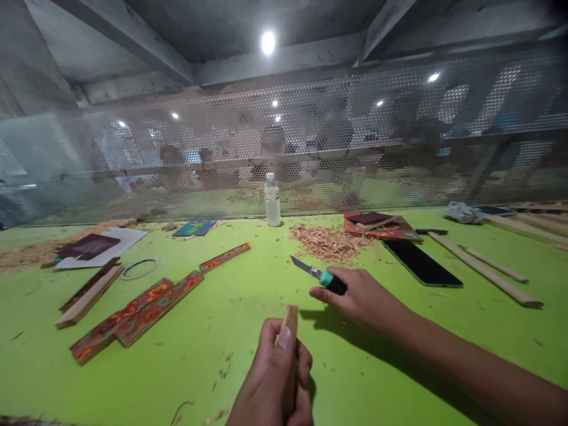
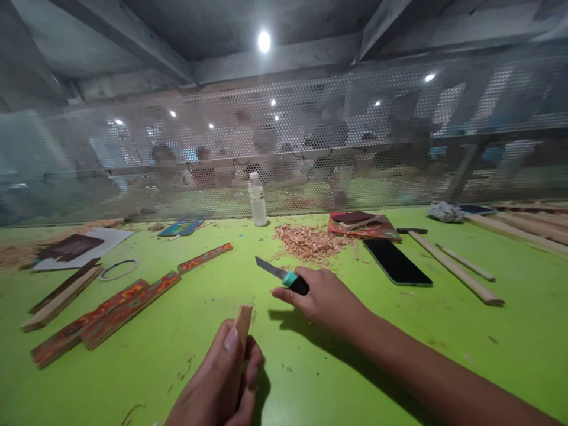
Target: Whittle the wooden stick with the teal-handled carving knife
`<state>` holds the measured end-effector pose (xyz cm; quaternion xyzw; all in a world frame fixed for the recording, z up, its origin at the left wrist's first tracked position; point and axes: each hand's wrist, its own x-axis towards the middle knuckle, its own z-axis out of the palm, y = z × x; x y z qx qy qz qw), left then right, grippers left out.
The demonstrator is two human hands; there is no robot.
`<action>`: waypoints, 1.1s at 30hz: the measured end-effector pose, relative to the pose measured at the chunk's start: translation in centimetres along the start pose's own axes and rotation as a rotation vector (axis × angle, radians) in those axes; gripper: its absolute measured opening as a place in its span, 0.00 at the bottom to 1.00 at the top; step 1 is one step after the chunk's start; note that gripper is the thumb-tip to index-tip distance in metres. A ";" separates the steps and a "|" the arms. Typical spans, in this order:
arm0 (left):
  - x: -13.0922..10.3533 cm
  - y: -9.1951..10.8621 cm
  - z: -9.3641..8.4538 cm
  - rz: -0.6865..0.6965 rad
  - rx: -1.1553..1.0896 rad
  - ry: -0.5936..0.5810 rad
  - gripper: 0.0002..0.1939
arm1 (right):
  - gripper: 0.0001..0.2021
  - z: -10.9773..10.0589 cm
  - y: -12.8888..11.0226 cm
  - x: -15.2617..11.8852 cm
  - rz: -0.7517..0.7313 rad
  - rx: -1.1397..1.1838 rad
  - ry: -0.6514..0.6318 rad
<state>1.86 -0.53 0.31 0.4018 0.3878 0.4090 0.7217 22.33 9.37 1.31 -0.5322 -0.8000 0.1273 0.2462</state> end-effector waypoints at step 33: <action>0.2 -0.9 0.8 0.204 0.618 0.298 0.27 | 0.33 -2.6 1.6 -0.8 -0.237 -0.058 0.119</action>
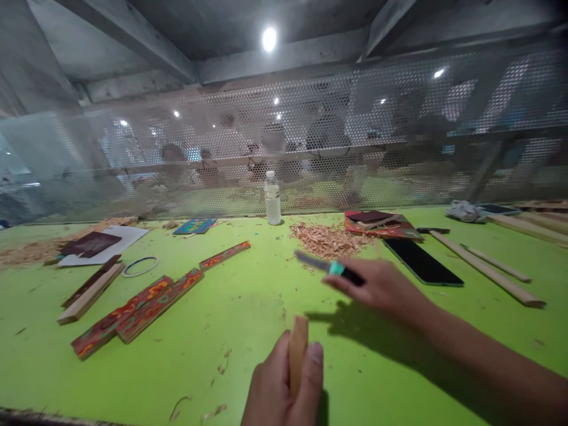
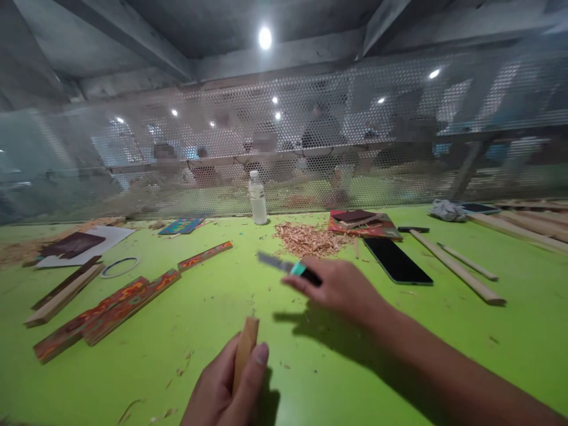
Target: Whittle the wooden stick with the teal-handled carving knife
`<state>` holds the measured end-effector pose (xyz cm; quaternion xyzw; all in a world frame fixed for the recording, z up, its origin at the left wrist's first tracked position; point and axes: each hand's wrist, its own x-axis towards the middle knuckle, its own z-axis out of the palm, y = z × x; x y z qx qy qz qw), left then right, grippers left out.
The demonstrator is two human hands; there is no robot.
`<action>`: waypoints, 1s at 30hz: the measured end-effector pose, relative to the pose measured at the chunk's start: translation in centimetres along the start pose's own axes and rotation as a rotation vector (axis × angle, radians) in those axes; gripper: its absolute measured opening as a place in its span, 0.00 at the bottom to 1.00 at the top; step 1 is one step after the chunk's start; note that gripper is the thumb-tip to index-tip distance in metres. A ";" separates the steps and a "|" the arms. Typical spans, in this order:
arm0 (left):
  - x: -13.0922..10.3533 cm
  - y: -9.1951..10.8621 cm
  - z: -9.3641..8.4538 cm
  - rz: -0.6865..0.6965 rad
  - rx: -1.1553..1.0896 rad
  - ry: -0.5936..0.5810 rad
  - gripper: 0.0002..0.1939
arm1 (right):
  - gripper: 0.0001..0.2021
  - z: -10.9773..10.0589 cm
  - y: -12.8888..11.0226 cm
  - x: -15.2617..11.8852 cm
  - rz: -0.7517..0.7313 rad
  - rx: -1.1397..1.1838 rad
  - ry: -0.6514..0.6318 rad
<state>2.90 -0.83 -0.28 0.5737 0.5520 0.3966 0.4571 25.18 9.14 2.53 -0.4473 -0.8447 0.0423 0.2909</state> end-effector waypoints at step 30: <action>0.6 -0.4 -0.9 -0.048 -0.262 -0.046 0.31 | 0.26 1.4 -3.2 -1.3 -0.239 0.017 -0.153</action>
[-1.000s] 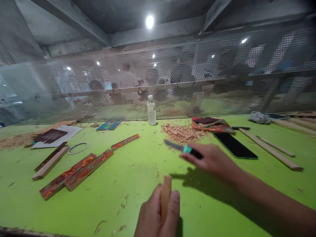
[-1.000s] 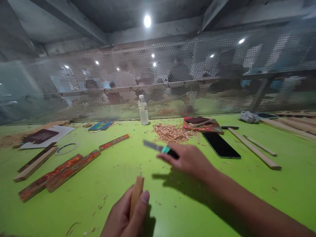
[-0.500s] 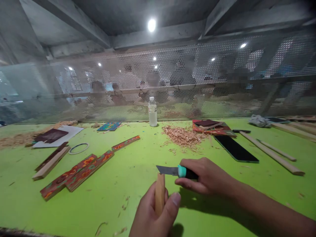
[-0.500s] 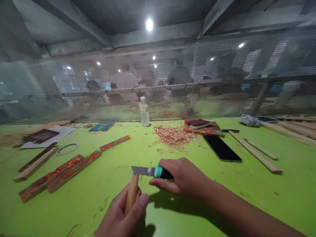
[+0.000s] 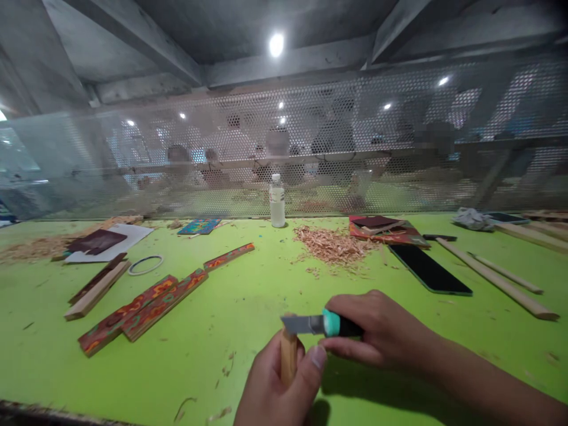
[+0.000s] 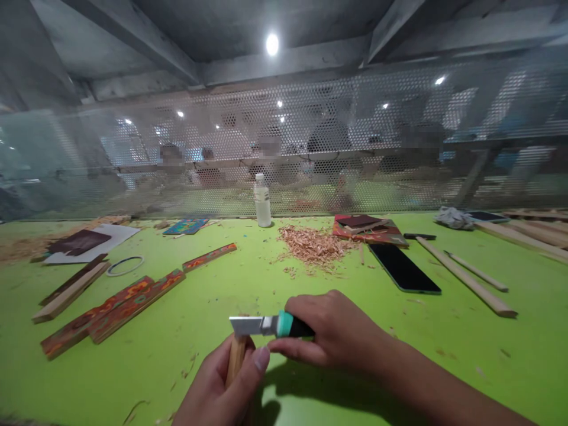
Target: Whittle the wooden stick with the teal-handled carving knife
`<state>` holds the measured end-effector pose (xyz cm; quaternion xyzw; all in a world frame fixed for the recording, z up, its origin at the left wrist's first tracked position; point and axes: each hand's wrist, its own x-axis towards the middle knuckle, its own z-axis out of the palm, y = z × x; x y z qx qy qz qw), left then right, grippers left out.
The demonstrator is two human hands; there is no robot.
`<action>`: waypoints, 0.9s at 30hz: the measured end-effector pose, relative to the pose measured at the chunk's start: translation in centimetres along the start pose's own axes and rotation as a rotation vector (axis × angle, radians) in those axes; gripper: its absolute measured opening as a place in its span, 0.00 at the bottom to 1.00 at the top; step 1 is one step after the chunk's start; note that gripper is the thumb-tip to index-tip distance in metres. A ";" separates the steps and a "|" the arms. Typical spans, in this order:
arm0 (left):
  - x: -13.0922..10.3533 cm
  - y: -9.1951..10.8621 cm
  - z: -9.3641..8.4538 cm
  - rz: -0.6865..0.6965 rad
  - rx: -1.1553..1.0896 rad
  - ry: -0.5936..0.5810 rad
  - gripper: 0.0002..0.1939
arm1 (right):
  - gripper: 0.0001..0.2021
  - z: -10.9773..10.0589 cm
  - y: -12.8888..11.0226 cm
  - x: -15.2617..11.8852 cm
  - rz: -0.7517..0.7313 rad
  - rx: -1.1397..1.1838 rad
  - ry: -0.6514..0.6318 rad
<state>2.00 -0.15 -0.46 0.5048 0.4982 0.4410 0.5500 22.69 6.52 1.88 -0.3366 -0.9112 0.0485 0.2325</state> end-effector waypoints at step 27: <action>-0.6 0.7 0.8 0.040 0.209 0.096 0.32 | 0.28 -1.5 1.3 0.2 0.129 0.008 0.266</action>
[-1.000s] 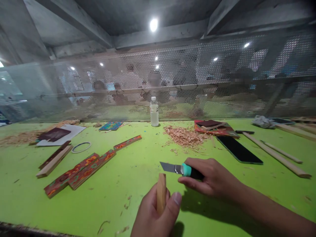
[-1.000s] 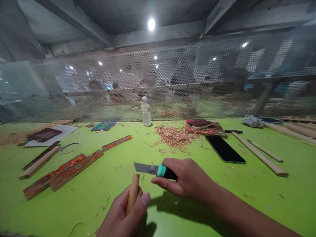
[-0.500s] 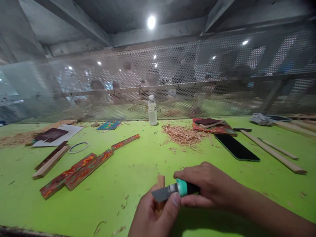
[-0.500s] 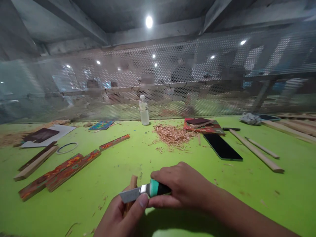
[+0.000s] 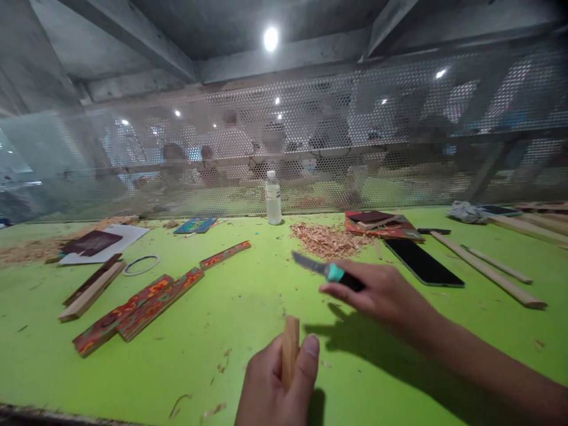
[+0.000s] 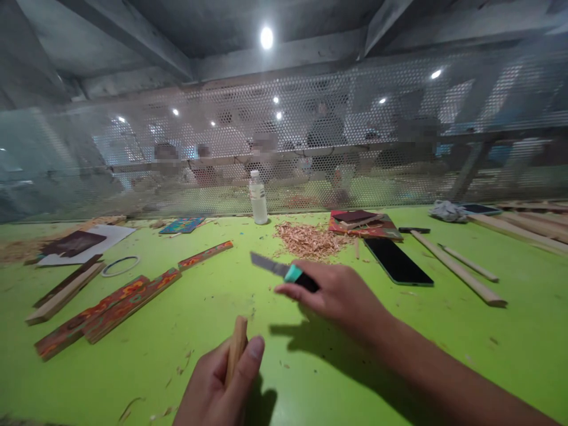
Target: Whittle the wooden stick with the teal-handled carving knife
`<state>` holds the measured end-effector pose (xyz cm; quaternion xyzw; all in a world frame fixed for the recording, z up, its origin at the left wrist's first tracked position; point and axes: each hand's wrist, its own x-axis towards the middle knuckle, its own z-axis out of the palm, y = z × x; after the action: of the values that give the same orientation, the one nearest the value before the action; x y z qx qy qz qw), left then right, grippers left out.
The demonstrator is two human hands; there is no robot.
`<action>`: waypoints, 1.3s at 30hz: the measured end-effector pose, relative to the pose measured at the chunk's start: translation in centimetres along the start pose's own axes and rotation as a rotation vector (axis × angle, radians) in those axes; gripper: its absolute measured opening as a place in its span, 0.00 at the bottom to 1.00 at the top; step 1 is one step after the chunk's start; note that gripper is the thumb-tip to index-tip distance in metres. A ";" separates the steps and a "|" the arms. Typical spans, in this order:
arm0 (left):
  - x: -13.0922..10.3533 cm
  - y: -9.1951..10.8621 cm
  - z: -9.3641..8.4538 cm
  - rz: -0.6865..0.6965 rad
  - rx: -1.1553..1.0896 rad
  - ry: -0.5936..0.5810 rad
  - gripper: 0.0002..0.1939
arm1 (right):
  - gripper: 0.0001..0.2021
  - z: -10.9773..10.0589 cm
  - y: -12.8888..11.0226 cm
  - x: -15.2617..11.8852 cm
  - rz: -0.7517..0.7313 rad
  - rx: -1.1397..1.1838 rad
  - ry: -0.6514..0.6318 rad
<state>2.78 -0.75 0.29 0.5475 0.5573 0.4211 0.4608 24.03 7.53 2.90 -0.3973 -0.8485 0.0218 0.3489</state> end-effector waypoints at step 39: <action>0.3 -0.7 -0.1 -0.009 -0.172 -0.006 0.29 | 0.28 1.1 -1.4 -0.2 -0.184 0.059 -0.271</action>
<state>2.57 -0.46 -0.41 0.5048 0.5202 0.4636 0.5096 22.53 6.67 2.42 -0.3011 -0.9195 0.0679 0.2434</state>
